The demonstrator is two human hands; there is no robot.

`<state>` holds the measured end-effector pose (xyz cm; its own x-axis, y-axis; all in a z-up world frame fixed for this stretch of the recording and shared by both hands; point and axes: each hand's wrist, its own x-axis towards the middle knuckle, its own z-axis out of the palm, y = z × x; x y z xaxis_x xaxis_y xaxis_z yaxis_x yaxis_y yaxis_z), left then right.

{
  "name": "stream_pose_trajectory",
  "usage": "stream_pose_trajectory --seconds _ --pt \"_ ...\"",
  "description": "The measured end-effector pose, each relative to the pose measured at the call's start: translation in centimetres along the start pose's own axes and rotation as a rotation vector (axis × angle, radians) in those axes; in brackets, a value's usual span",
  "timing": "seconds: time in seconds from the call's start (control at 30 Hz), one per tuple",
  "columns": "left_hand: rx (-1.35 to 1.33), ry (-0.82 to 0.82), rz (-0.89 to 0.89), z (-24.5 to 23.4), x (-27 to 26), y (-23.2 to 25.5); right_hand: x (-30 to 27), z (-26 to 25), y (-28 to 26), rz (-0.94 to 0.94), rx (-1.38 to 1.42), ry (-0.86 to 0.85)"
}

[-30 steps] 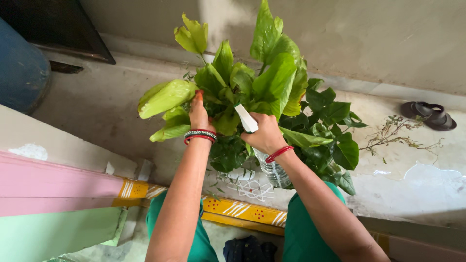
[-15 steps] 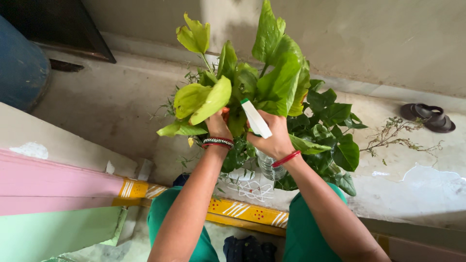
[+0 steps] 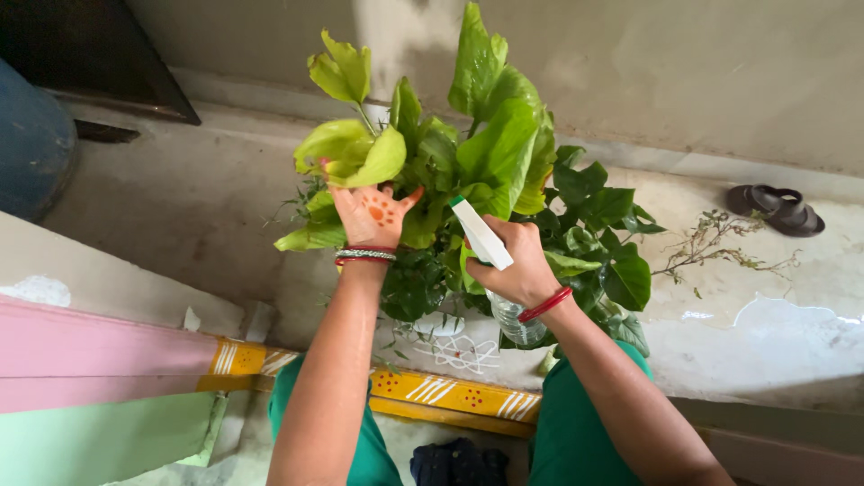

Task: The person uses a spray bottle to mist the leaves of a potted plant. They hold leaves with one hand and spray with the other, moving around the plant to cover different areas.

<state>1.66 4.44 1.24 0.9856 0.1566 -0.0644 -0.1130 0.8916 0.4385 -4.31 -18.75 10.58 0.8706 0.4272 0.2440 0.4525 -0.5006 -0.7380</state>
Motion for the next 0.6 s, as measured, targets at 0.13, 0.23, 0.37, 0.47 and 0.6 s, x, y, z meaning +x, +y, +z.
stream_pose_trajectory --seconds 0.13,0.23,0.37,0.47,0.6 --pt "0.076 -0.228 -0.081 0.4 -0.7 -0.4 -0.2 -0.3 0.5 -0.014 0.014 0.026" --pt "0.313 -0.480 -0.086 2.1 -3.7 -0.7 -0.2 -1.0 0.8 -0.043 0.007 0.055" --pt "0.466 -0.610 -0.093 5.3 -5.8 -0.9 -0.5 -1.7 0.7 -0.050 -0.020 0.048" --pt "0.512 -0.612 -0.124 6.3 -6.1 -0.8 -1.2 -2.5 0.2 -0.045 -0.067 0.051" --pt "0.508 -0.605 -0.128 6.1 -5.9 -1.1 -2.5 -3.9 -0.6 -0.052 -0.026 0.075"
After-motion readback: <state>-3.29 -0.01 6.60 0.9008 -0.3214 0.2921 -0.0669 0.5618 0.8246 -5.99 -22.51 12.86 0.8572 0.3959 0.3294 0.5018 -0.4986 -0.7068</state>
